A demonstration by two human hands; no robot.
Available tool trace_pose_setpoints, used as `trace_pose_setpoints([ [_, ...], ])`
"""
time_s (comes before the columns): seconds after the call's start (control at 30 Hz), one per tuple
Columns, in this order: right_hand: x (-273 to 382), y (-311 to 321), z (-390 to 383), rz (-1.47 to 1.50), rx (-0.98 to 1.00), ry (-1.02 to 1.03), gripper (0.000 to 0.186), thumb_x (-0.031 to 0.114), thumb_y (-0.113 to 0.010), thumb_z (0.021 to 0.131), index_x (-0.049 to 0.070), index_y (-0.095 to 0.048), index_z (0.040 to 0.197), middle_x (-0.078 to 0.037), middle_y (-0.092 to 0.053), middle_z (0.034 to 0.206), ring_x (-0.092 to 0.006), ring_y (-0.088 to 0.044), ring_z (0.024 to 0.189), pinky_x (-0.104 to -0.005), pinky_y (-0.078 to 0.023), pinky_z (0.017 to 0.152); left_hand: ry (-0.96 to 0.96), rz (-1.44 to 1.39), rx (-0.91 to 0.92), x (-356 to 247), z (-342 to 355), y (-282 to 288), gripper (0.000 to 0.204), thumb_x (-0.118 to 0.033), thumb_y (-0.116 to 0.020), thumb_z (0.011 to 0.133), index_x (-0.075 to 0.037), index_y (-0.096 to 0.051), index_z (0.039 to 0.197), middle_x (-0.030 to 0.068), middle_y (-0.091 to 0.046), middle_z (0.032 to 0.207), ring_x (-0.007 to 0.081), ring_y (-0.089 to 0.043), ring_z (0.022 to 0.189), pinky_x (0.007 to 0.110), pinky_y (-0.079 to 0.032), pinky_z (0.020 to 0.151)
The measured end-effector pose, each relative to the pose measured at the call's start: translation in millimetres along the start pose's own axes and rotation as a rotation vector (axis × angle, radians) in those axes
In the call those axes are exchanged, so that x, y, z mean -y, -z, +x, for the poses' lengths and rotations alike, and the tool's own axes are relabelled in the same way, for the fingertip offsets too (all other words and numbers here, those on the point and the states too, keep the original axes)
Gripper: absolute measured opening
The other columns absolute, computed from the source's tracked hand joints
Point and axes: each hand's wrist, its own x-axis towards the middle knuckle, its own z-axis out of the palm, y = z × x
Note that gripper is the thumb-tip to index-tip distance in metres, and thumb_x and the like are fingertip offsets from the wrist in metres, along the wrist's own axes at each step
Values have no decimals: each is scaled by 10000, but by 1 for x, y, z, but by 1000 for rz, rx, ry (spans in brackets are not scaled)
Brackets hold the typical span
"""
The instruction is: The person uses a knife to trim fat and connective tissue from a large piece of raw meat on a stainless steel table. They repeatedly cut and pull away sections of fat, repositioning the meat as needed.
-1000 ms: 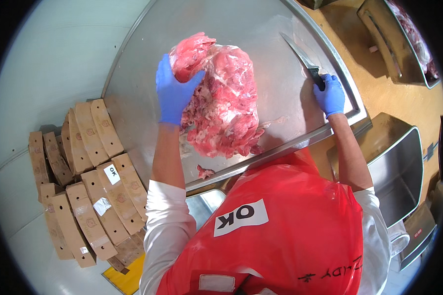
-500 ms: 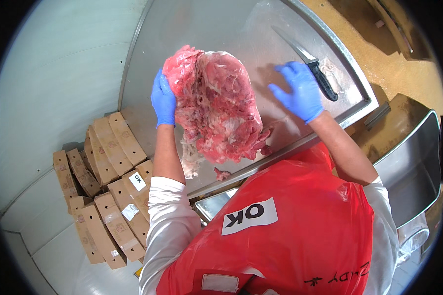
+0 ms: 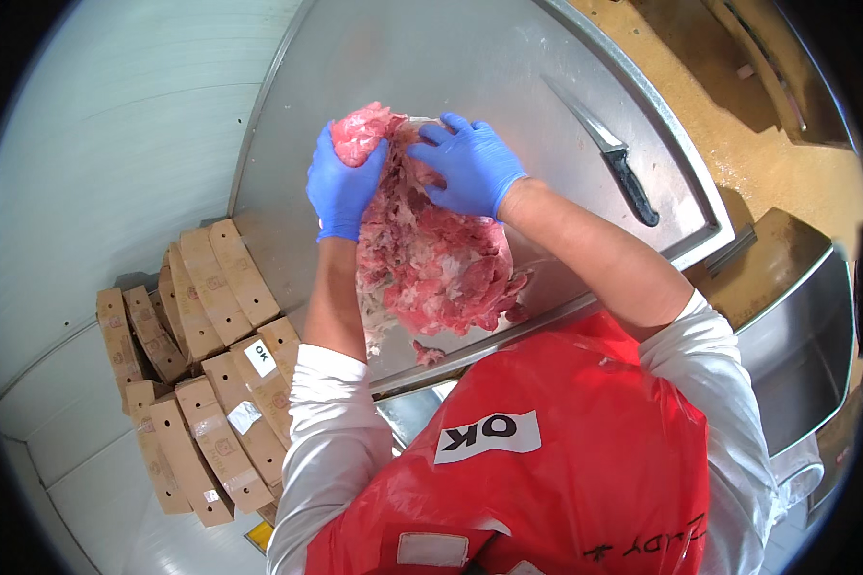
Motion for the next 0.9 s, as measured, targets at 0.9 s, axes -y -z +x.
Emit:
trace_pose_setpoints([
  [0.9,-52,-42,64,34,-188,48,722,515,-661,1025,199,-429,1631,-227,-490,1606,-516,-542,1369,-536,-480,1161,285,-811,207,132,-3,12,795,-545,-606,1060,13,-447,1604,213,-558,1587,327,-542,1463,397,-447,1183],
])
